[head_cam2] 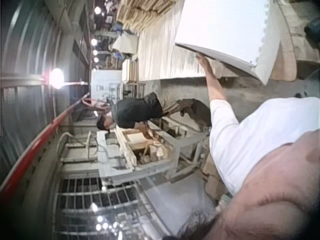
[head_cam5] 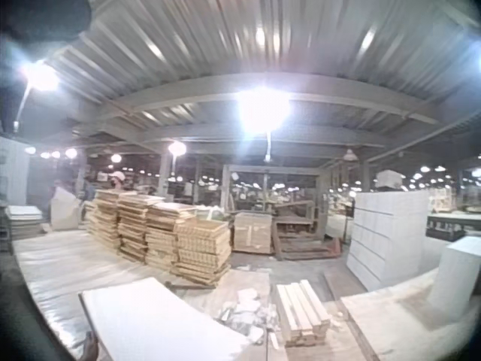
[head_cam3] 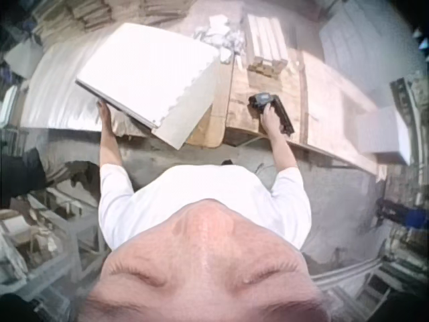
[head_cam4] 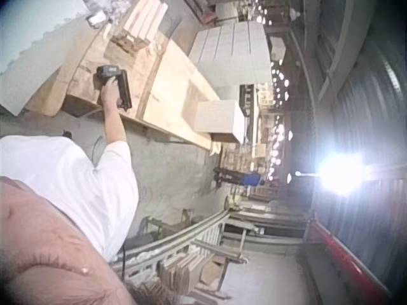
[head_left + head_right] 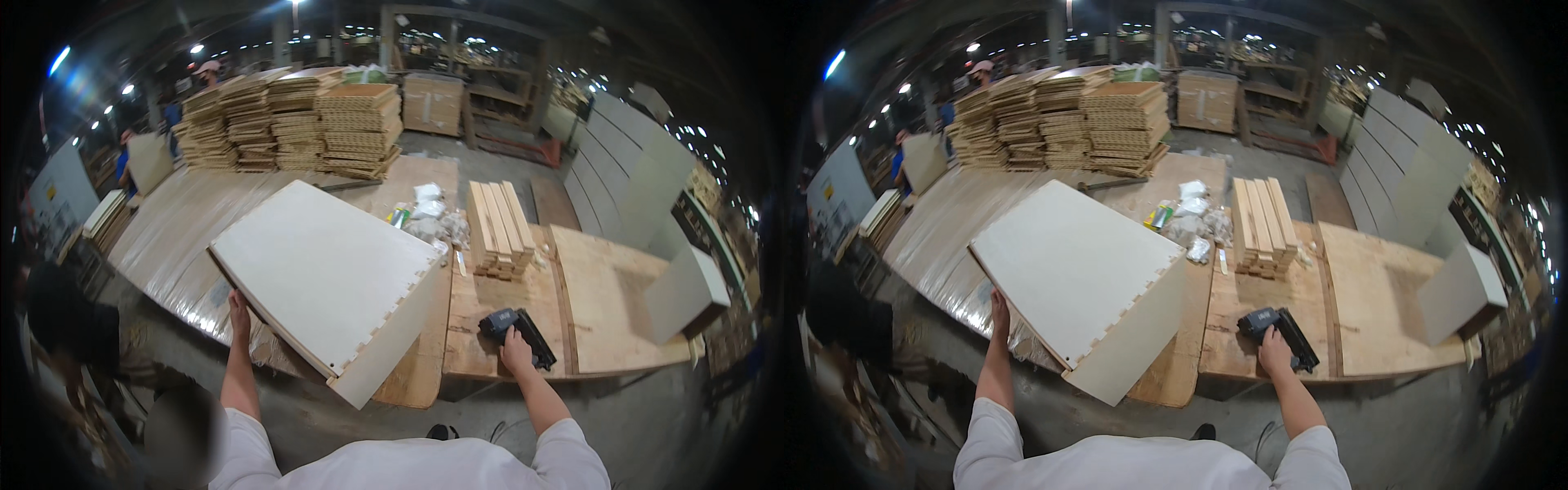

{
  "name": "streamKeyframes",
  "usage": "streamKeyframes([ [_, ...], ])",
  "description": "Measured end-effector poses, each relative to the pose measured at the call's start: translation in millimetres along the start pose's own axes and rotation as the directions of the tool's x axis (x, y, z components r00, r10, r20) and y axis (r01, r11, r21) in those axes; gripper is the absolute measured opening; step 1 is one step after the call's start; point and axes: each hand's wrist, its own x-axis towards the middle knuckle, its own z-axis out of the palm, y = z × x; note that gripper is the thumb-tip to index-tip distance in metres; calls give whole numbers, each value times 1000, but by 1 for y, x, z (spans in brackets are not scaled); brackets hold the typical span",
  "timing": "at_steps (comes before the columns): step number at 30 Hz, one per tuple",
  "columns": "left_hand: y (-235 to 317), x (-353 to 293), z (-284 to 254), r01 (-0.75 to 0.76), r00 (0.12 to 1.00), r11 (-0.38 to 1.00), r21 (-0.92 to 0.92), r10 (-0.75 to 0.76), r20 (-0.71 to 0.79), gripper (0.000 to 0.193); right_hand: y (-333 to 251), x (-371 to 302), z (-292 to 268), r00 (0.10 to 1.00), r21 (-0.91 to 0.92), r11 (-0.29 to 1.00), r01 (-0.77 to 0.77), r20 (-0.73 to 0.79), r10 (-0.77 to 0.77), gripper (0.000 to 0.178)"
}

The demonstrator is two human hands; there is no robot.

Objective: The person assembles a white wooden box using a pneumatic nail gun. They align the box panels and drive nails into the corners to secure the structure. The person then places a thin wooden trim piece along the top edge of the box and fastens it with the nail gun.

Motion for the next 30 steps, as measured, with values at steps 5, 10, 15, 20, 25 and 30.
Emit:
streamKeyframes([
  [5,17,-9,9,207,975,974,-94,-197,105,58,-57,21,-3,989,350,930,110,-128,-68,53],
  [10,28,-47,5,72,996,987,-145,-78,-39,61,-152,80,-3,932,955,234,184,-94,-351,65],
  [15,46,-79,-19,277,948,827,488,-152,-281,62,-183,132,12,948,966,-258,30,-110,-299,60],
  [20,146,-71,-46,268,962,439,857,-78,-260,62,-209,160,-7,928,935,-245,-255,165,-335,62],
  [25,200,-41,-13,200,932,63,978,-320,-170,62,-193,210,12,761,824,-125,-552,437,-480,68],
  [30,173,-61,0,188,878,81,979,-461,-131,61,-166,269,47,913,833,526,-172,335,-231,46],
])
